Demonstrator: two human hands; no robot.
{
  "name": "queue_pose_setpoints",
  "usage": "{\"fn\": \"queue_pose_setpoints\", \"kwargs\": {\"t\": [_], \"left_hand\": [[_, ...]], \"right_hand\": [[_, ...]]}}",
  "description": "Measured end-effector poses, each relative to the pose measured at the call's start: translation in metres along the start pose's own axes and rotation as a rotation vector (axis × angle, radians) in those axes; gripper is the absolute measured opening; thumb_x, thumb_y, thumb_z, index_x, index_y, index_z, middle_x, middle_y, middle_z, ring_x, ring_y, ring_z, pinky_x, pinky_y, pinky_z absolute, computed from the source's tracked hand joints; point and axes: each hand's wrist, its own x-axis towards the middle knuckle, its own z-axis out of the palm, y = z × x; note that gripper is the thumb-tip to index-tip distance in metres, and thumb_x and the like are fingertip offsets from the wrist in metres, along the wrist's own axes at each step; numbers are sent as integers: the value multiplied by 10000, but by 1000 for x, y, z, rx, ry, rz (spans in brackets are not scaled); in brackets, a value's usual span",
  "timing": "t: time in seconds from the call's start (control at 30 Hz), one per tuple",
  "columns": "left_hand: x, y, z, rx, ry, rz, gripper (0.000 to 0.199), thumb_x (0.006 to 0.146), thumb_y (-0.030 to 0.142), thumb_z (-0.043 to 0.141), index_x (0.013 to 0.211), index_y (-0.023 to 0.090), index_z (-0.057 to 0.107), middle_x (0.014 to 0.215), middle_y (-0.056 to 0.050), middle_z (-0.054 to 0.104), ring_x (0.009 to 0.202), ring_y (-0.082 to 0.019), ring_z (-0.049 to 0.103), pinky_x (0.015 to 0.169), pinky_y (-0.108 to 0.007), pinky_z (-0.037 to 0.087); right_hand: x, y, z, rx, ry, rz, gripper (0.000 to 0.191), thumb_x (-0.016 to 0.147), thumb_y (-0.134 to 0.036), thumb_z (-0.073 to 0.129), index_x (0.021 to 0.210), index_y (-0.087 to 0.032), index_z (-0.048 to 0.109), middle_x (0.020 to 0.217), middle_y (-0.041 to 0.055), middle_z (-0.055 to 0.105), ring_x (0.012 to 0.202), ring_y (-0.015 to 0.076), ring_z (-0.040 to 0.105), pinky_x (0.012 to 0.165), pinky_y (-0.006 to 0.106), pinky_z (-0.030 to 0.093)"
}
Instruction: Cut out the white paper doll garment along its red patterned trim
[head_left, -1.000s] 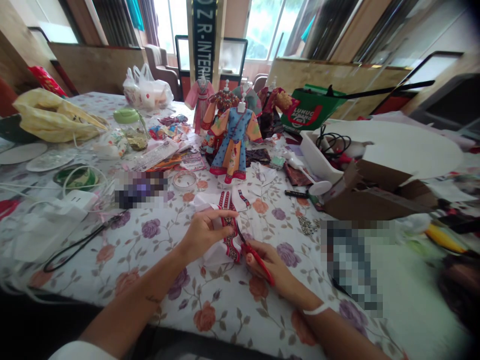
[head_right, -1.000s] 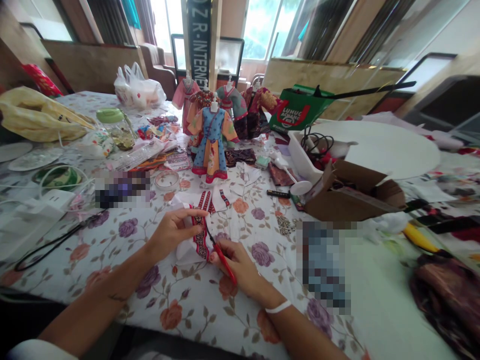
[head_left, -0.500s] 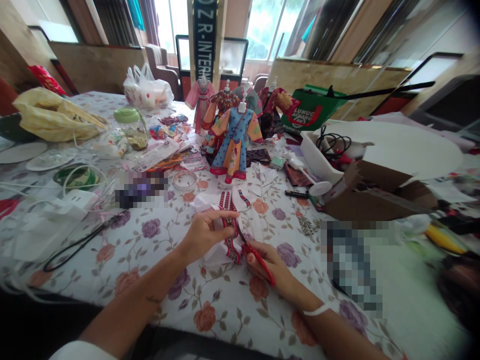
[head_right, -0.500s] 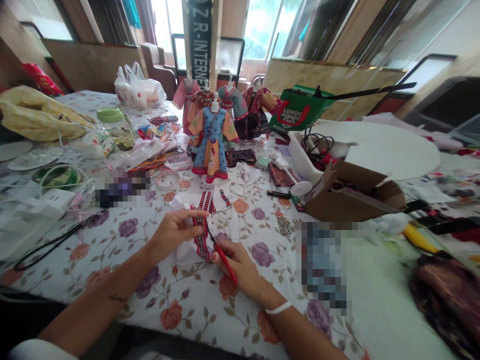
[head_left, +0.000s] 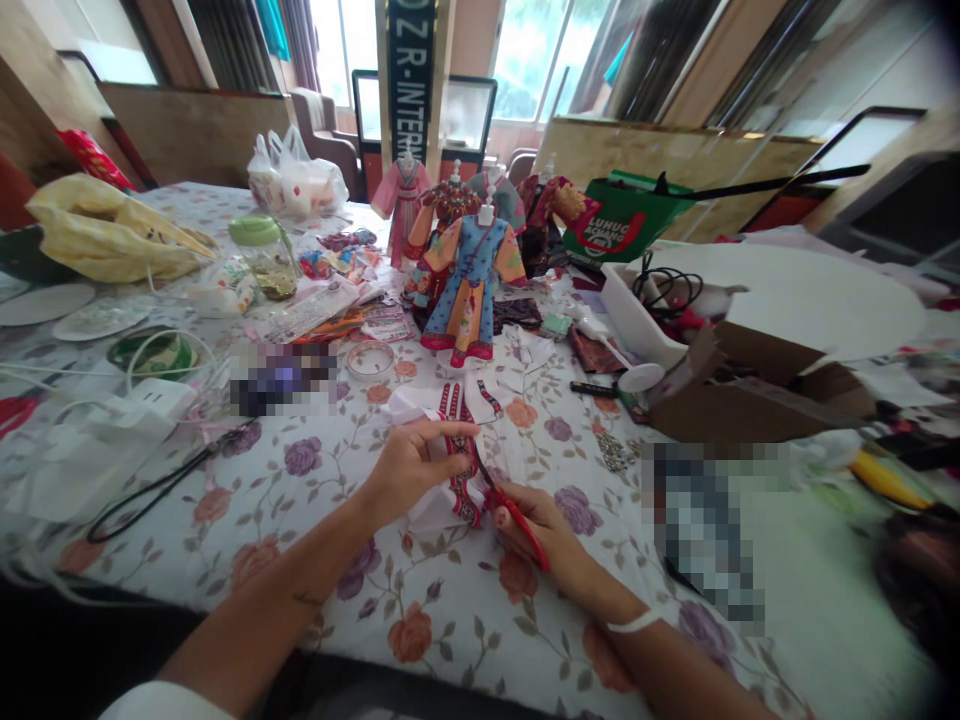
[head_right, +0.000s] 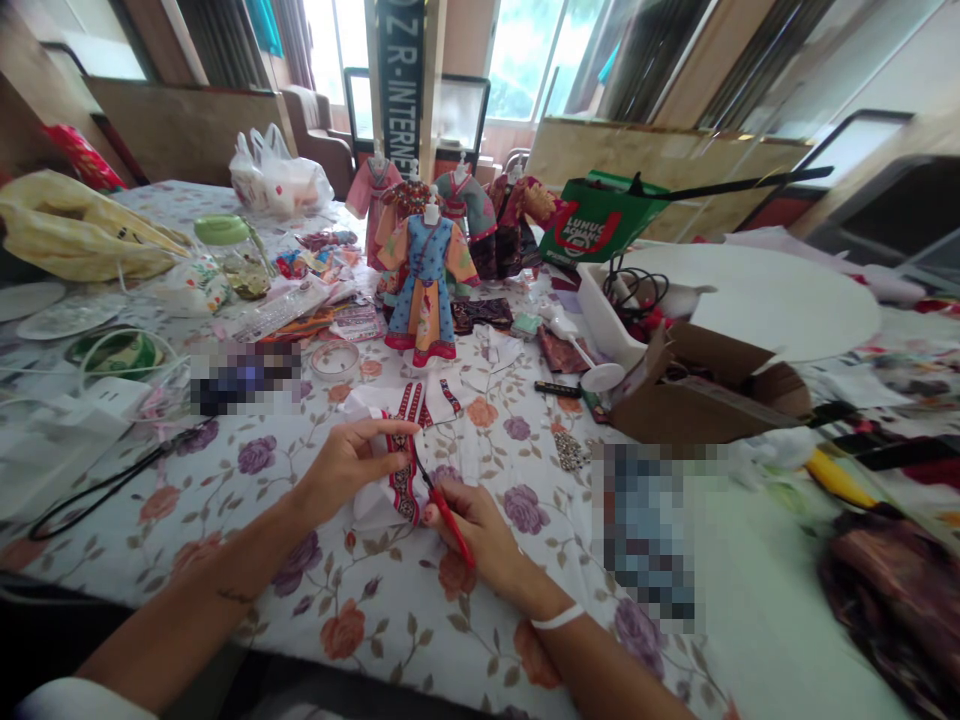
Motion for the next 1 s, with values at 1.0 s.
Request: {"fn": "queue_pose_setpoints", "kwargs": {"t": [1.0], "left_hand": [[0, -3, -2, -69, -11, -18, 355, 727, 290, 722, 1058, 162, 710, 586, 47, 486, 472, -42, 301, 416, -170, 254]], "right_hand": [[-1, -1, 0, 54, -48, 23, 513, 787, -674, 550, 650, -196, 423, 522, -73, 306, 461, 72, 213, 414, 223, 149]]}}
